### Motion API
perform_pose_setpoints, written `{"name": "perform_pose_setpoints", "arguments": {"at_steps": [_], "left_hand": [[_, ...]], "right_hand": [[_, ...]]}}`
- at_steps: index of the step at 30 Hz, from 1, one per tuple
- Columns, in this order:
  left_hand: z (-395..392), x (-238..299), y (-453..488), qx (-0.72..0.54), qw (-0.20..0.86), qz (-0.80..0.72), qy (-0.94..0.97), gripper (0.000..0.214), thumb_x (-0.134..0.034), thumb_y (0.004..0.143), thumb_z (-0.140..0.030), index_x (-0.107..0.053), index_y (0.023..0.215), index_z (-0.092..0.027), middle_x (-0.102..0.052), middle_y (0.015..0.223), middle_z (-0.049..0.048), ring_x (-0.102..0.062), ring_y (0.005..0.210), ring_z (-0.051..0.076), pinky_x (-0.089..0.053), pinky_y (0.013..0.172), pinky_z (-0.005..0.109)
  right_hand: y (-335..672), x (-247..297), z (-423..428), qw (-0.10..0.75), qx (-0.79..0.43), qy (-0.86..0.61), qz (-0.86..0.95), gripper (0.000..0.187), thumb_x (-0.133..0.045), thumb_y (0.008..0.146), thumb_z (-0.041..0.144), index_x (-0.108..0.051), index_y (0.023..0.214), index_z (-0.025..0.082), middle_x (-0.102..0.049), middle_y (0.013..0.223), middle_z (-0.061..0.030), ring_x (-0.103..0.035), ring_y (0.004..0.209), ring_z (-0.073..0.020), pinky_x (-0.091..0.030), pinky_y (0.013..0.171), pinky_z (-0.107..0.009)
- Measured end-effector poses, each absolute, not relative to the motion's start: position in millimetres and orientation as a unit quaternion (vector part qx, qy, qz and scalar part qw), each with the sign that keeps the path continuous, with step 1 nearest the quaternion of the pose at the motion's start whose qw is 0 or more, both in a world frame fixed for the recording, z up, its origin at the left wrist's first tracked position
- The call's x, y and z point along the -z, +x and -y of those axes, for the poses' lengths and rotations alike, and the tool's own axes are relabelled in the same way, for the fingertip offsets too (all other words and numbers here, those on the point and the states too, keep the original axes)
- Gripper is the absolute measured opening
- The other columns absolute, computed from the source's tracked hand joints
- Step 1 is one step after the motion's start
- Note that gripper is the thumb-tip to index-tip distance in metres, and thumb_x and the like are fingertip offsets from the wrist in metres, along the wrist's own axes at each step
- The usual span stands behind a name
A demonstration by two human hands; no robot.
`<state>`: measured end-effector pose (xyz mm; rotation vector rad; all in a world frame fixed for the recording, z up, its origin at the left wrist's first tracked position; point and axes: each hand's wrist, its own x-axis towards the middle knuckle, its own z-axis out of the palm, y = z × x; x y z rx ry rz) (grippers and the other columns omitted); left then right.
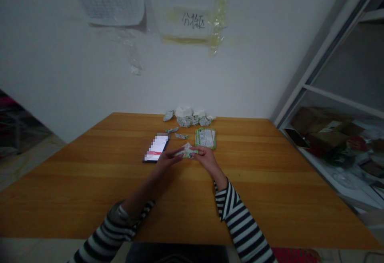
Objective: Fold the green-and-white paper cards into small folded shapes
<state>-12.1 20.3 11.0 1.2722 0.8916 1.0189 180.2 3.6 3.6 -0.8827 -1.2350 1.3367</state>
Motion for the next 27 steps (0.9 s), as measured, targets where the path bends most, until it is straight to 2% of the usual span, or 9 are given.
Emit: {"name": "perform_pose_setpoints", "arguments": {"at_steps": [3,7,13,18,23,27], "left_hand": [[-21.8,-7.9,-10.8,-0.454,0.59,-0.388,0.543,0.06,-0.081,0.061,-0.034,-0.066,0.116,-0.016,-0.073,0.104,0.0093,-0.067,0.087,0.023,-0.051,0.081,0.034],[-22.5,-9.5,-12.7,-0.44,0.606,-0.384,0.54,0.053,-0.08,0.064,-0.035,-0.069,0.112,-0.015,-0.073,0.104,0.0104,-0.067,0.089,0.024,-0.051,0.081,0.034],[-21.5,-9.3,-14.7,-0.415,0.625,-0.356,0.557,0.048,-0.08,0.065,-0.035,-0.071,0.108,-0.016,-0.071,0.11,0.0112,-0.065,0.102,0.028,-0.046,0.095,0.04],[-23.6,-6.1,-13.8,-0.418,0.611,-0.378,0.556,0.053,-0.084,0.059,-0.032,-0.071,0.107,-0.015,-0.071,0.109,0.0124,-0.065,0.103,0.029,-0.043,0.099,0.042],[-24.7,-9.5,-15.4,-0.412,0.623,-0.387,0.54,0.057,-0.086,0.052,-0.031,-0.072,0.104,-0.015,-0.072,0.105,0.0113,-0.066,0.1,0.029,-0.043,0.098,0.043],[-23.3,-14.0,-17.0,-0.401,0.632,-0.376,0.546,0.054,-0.085,0.054,-0.031,-0.072,0.103,-0.014,-0.073,0.105,0.0116,-0.064,0.103,0.029,-0.043,0.099,0.042]], "right_hand": [[180.2,-0.1,-7.3,0.561,-0.52,-0.402,0.504,0.038,-0.08,0.061,0.04,-0.074,0.092,0.02,-0.076,0.081,-0.0043,-0.07,0.069,-0.0192,-0.057,0.07,-0.034],[184.2,3.4,-8.0,0.539,-0.524,-0.403,0.522,0.038,-0.079,0.062,0.039,-0.074,0.093,0.018,-0.076,0.086,-0.0069,-0.071,0.07,-0.0195,-0.055,0.069,-0.033],[188.0,5.0,-5.7,0.501,-0.539,-0.376,0.563,0.033,-0.076,0.068,0.034,-0.074,0.097,0.019,-0.076,0.088,-0.0053,-0.07,0.072,-0.0164,-0.053,0.069,-0.028],[182.9,6.1,-5.4,0.52,-0.493,-0.38,0.585,0.032,-0.078,0.066,0.031,-0.074,0.095,0.019,-0.076,0.087,-0.004,-0.068,0.071,-0.0154,-0.052,0.066,-0.026],[181.5,8.5,-7.5,0.53,-0.518,-0.382,0.552,0.033,-0.081,0.061,0.03,-0.075,0.092,0.019,-0.076,0.089,-0.0051,-0.07,0.074,-0.0176,-0.054,0.071,-0.029],[183.3,10.3,-10.5,0.528,-0.515,-0.397,0.546,0.031,-0.081,0.06,0.031,-0.076,0.087,0.019,-0.077,0.087,-0.0062,-0.071,0.075,-0.0201,-0.055,0.073,-0.033]]}}
